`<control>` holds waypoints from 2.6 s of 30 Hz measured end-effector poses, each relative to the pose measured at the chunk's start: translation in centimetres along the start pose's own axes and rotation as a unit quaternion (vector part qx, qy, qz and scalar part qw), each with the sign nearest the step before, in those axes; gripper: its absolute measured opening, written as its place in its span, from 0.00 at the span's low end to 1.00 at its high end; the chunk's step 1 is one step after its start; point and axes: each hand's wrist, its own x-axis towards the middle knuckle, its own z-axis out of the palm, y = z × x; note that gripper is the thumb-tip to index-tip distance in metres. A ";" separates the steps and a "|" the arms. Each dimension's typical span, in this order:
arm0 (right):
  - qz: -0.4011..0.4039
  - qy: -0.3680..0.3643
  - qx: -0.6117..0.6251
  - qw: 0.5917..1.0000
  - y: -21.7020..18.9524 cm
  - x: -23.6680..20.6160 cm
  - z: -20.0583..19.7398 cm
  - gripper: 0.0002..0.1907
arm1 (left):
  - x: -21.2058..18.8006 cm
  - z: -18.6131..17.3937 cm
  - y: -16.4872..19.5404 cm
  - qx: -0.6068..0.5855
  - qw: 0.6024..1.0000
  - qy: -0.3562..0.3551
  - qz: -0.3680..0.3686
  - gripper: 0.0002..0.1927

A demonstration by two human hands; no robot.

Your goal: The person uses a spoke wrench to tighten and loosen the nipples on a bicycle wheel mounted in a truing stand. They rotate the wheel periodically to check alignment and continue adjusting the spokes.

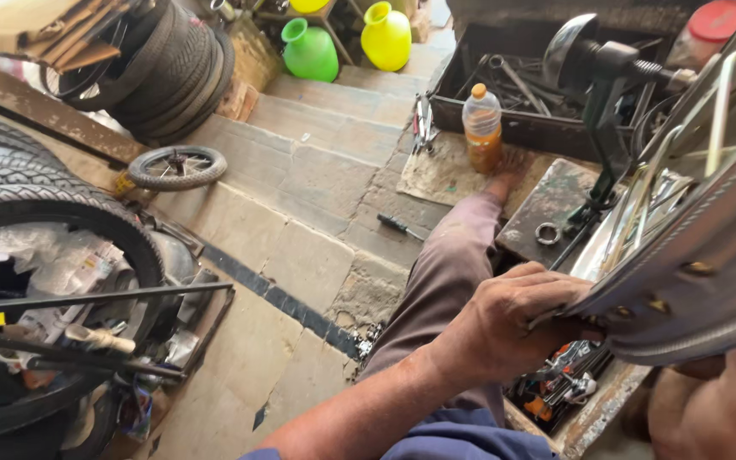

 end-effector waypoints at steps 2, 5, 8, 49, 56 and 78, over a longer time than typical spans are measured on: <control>-0.083 0.001 -0.148 0.986 0.4 -1.4 -0.4 0.17 | -0.1 0.0 0.0 -0.003 1.000 -0.005 0.001 0.15; -0.173 -0.020 -0.331 0.927 0.9 -1.3 -1.0 0.16 | 0.0 0.0 -0.1 0.002 1.000 -0.012 0.011 0.14; -0.119 -0.092 -0.344 0.927 1.5 1.3 -1.3 0.16 | 0.2 -0.1 0.1 -0.001 1.000 -0.007 0.013 0.14; -0.163 -0.007 -0.271 0.949 0.4 -1.7 -1.3 0.13 | 0.4 -0.3 0.4 -0.005 1.000 -0.015 0.009 0.13; 0.142 -0.088 0.028 0.986 0.7 2.0 -0.7 0.18 | 1.0 -0.4 1.0 0.002 1.000 -0.018 0.015 0.14; -0.204 -0.093 -0.238 0.945 -0.2 -3.0 -2.4 0.11 | 0.2 0.4 -0.4 -0.002 1.000 -0.010 0.008 0.13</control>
